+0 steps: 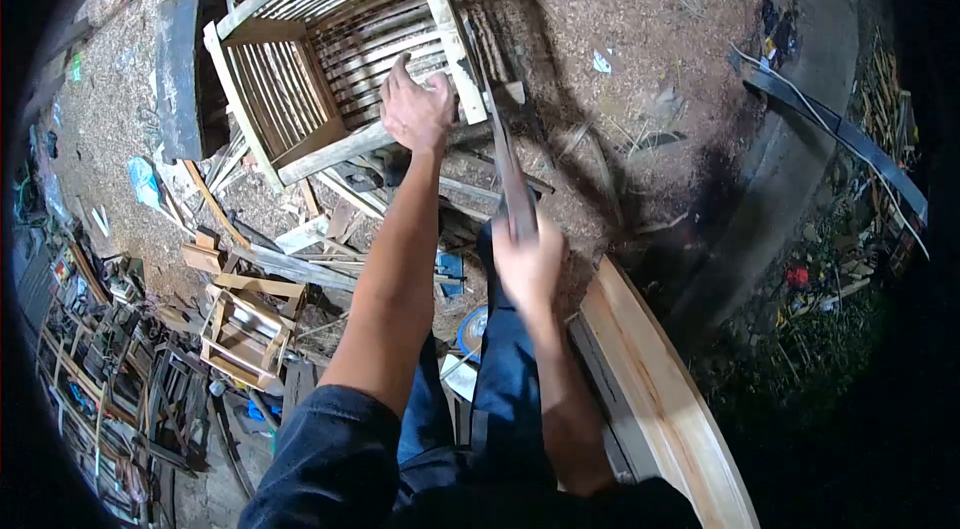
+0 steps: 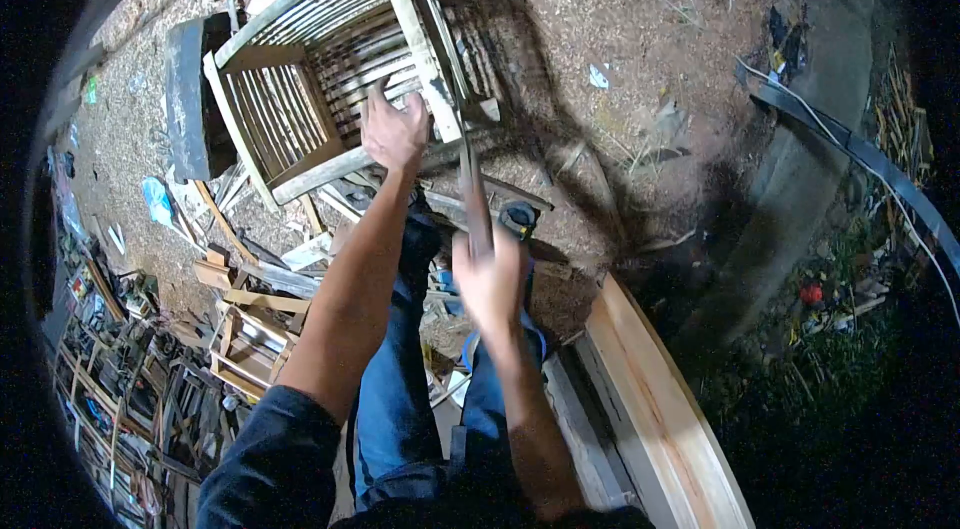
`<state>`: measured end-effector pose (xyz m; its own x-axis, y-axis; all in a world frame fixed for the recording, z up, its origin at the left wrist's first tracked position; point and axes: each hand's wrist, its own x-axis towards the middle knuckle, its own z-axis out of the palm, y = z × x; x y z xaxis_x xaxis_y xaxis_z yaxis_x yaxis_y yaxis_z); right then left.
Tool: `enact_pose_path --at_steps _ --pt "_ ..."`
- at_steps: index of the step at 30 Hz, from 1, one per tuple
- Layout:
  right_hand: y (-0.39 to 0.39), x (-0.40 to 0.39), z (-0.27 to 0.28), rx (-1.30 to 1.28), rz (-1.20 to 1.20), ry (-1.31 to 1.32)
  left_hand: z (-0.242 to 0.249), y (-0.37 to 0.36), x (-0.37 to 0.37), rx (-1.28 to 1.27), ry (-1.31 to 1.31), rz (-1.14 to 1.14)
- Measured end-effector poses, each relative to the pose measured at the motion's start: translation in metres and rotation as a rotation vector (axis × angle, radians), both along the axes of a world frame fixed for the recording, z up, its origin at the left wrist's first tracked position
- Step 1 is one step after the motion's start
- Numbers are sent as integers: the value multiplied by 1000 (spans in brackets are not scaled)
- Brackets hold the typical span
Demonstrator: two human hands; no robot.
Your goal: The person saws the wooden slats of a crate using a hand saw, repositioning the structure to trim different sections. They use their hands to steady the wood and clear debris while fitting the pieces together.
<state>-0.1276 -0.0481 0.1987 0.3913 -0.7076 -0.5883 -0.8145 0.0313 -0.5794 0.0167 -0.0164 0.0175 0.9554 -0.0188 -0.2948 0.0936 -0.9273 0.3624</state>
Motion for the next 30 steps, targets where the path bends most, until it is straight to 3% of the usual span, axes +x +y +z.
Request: enact_pose_path --at_steps 1,2,3,4,6,8,12,14,16,18,19,21,24,25,30 --pt "-9 15 -42 -58 33 -114 2 0 -4 -17 18 9" --pt "-17 46 -48 9 59 35 3 -4 4 -40 7 27" --pt "-16 47 -52 -34 62 2 1 -5 8 -6 -31 37" --pt "-4 39 -46 -60 60 -9 0 -1 7 12 50 32" --pt "20 0 -17 -34 2 8 -12 10 -7 101 -50 -43" --pt "29 -18 28 68 -106 -41 -12 11 -4 3 -14 -38" --pt "6 32 4 -109 -41 -120 8 -14 10 -74 -17 -74" --pt "-19 45 16 -183 23 10 8 -28 11 5 27 -45" --pt "-35 30 30 -88 -4 3 8 -25 8 18 4 -53" --pt "-8 -6 46 -29 -20 36 7 -12 16 5 217 20" --pt "9 -12 53 1 -42 33 6 -1 15 5 75 0" --pt "24 -5 50 40 -72 19 5 7 12 3 60 -46" --pt "4 10 18 -175 -22 -45 -6 2 0 40 97 -72" --pt "-18 27 13 -11 5 -47 -5 0 -2 61 93 -55" --pt "-30 38 39 -53 130 -102 -7 5 7 -35 3 -61"
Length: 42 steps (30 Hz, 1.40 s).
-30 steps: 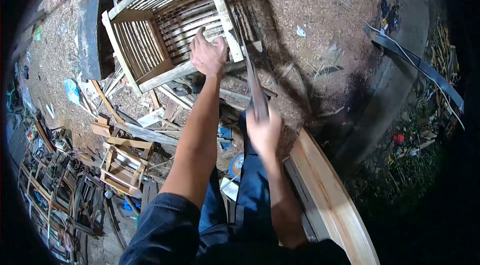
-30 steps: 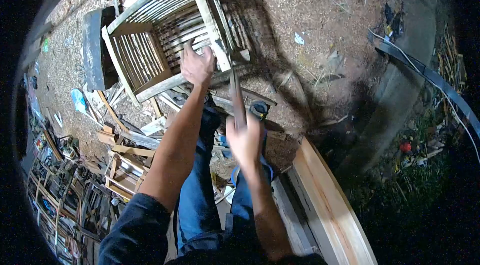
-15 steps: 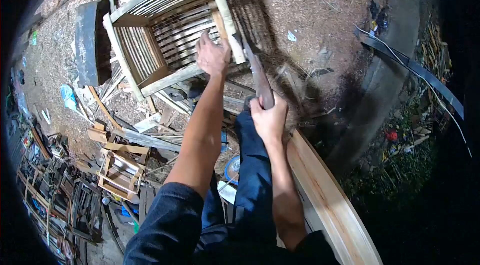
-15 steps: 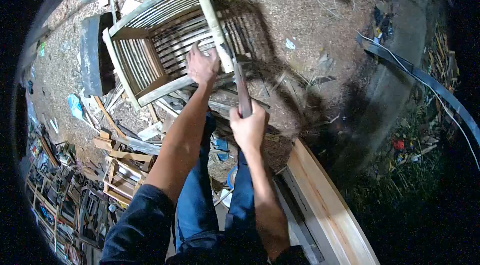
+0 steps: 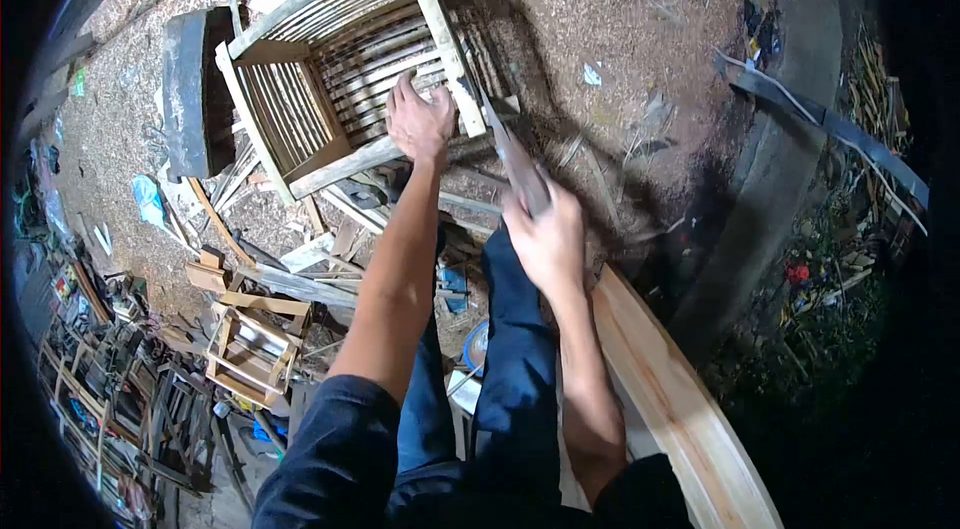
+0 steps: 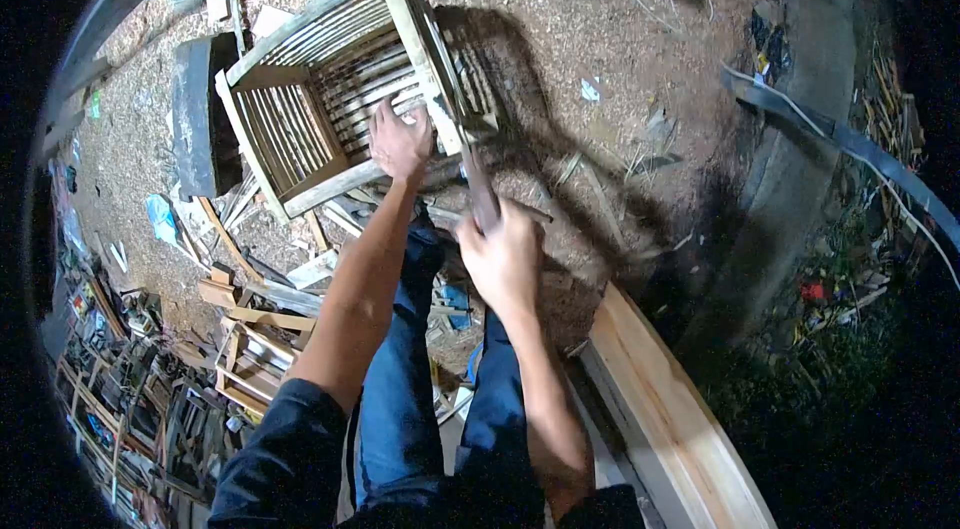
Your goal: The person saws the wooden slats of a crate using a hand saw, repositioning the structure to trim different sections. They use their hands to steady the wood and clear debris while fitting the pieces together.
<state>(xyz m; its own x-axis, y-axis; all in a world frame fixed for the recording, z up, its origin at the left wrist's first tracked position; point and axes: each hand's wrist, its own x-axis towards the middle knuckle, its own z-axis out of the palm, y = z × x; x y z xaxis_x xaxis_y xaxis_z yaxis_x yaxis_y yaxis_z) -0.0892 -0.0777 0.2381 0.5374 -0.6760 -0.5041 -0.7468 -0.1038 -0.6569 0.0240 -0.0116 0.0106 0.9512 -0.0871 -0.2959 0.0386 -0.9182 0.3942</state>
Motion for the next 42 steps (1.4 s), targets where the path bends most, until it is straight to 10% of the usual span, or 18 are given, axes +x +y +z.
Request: enact_pose_path --at_steps 12,25,42 --pt "24 -37 32 -125 105 32 37 58 -10 -248 -265 -327" --pt "-57 148 -84 -772 1112 -236 85 96 -34 -88 -87 238" --pt "-78 335 -218 -966 1481 -677 57 45 -17 -145 -47 986"
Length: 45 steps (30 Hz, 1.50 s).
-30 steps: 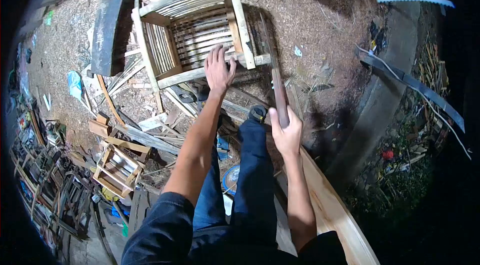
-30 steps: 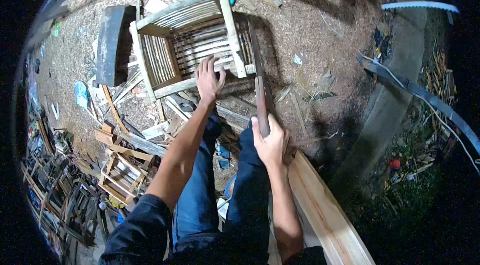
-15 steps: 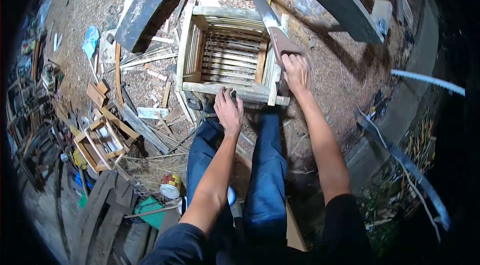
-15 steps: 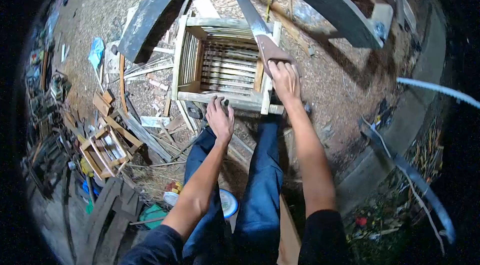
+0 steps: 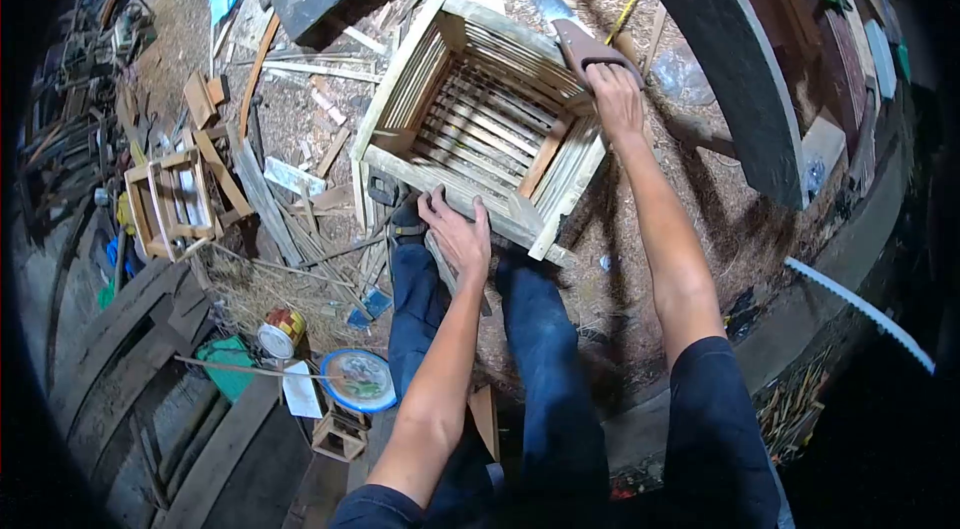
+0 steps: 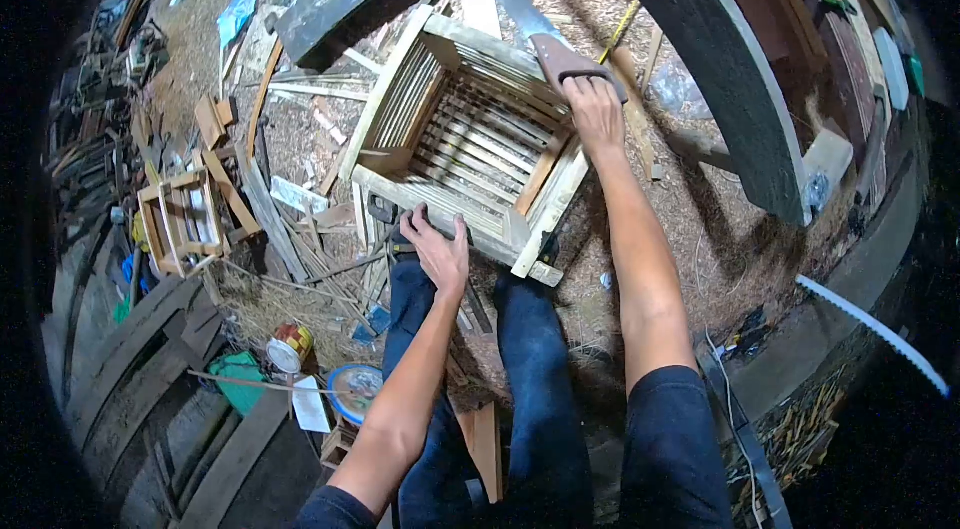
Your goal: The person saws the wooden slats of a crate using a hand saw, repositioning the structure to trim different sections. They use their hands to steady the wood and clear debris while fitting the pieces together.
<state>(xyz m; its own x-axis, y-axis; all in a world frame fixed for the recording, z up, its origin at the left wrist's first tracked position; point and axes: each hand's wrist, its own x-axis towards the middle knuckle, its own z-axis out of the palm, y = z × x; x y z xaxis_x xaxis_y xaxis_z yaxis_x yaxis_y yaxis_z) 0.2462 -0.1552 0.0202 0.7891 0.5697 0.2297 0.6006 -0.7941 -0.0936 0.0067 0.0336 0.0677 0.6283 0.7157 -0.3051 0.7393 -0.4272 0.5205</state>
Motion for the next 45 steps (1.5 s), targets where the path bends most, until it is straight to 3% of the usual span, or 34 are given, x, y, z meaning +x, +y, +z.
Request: enact_pose_path --at_steps 2,6,9,14,18,20,22,26,31,32,34,35,38,39,40,43,45 --pt "6 4 -7 -47 -24 35 -5 2 0 17 5 -15" --pt "19 16 -21 -114 -122 127 -10 6 11 24 34 163" --pt "22 16 -15 -91 -147 225 -14 6 19 -113 46 263" --pt "26 13 12 -130 -125 379 -26 33 8 -59 232 218" --pt "18 -14 28 -80 -25 323 -13 76 -3 -58 112 104" --pt "13 -31 46 -45 -20 311 -34 108 -12 80 41 -51" --pt "3 -49 54 51 -51 320 3 119 13 -7 95 -100" --pt "-12 -100 70 201 -239 257 14 152 46 -35 -18 -377" --pt "-7 -179 106 107 -608 319 30 161 101 -32 43 -747" --pt "-3 -198 104 153 -678 315 21 169 110 -157 21 -820" --pt "13 -228 115 78 -869 338 26 164 131 -84 -46 -984" --pt "20 -242 114 115 -927 283 37 158 145 -113 148 -1032" --pt "44 -284 100 144 -1102 238 -6 157 163 -30 -156 -1302" --pt "54 -295 98 127 -1210 284 3 145 172 -4 -22 -1338" --pt "63 -303 98 106 -1312 331 -3 136 180 -34 -174 -1428" --pt "89 -317 80 135 -1486 387 -11 102 197 72 119 -1453" --pt "105 -325 63 159 -1579 489 -43 95 198 104 64 -1449"
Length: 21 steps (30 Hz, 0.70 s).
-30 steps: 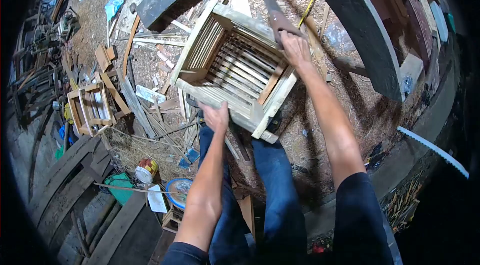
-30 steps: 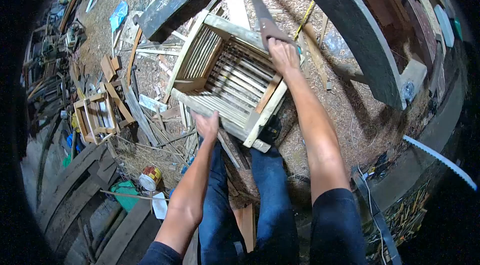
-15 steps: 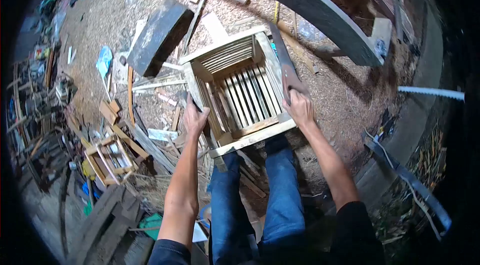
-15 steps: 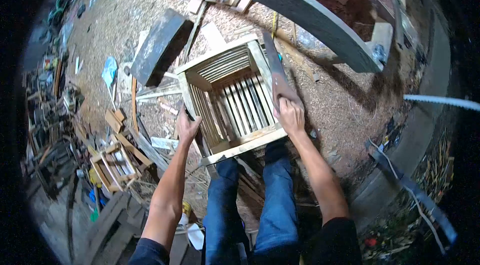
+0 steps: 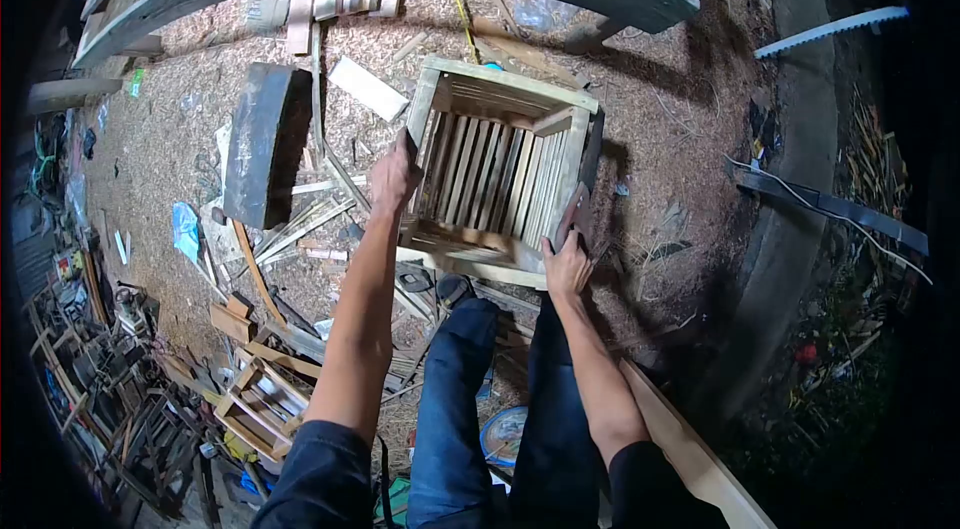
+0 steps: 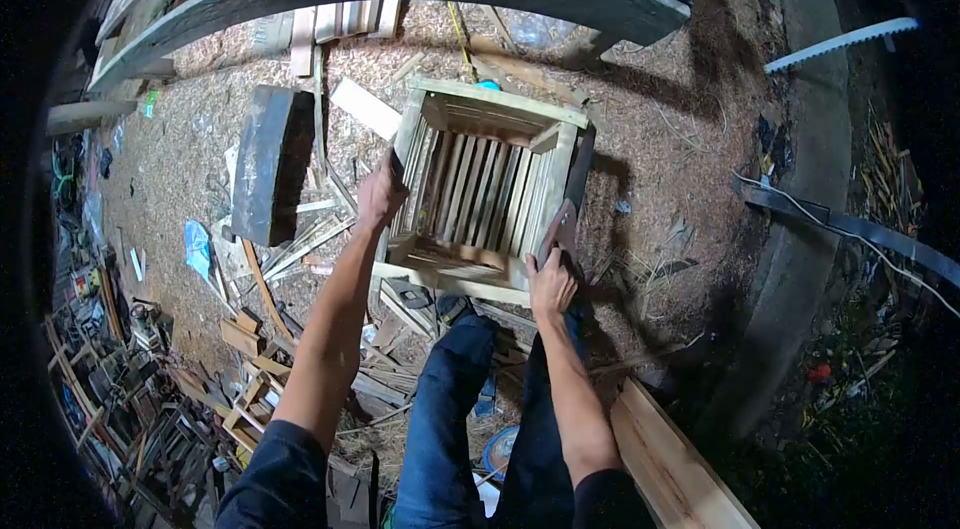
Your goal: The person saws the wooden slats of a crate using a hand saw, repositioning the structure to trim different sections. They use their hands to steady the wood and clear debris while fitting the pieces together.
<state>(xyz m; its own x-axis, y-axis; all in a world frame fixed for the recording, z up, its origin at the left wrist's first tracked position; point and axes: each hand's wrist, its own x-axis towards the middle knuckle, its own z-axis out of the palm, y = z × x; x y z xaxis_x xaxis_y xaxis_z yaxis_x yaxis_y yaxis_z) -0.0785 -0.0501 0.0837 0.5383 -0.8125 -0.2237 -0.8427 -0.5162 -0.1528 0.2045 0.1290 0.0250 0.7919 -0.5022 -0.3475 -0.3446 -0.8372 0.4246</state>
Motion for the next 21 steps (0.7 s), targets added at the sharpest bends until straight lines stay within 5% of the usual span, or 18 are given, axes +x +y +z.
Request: enact_pose_path --at_steps 2,6,9,15,21 --pt "12 -14 -13 -14 4 -22 -23 10 -21 -56 -181 13" --pt "20 -23 -3 -21 5 -110 -26 38 -18 52 -51 119" --pt "5 -6 25 -18 112 -144 0 48 -34 -46 -355 130" --pt "-65 47 28 -61 710 -280 45 42 -117 -23 -346 408" --pt "-109 180 25 -163 1186 -344 62 23 -194 91 -253 782"
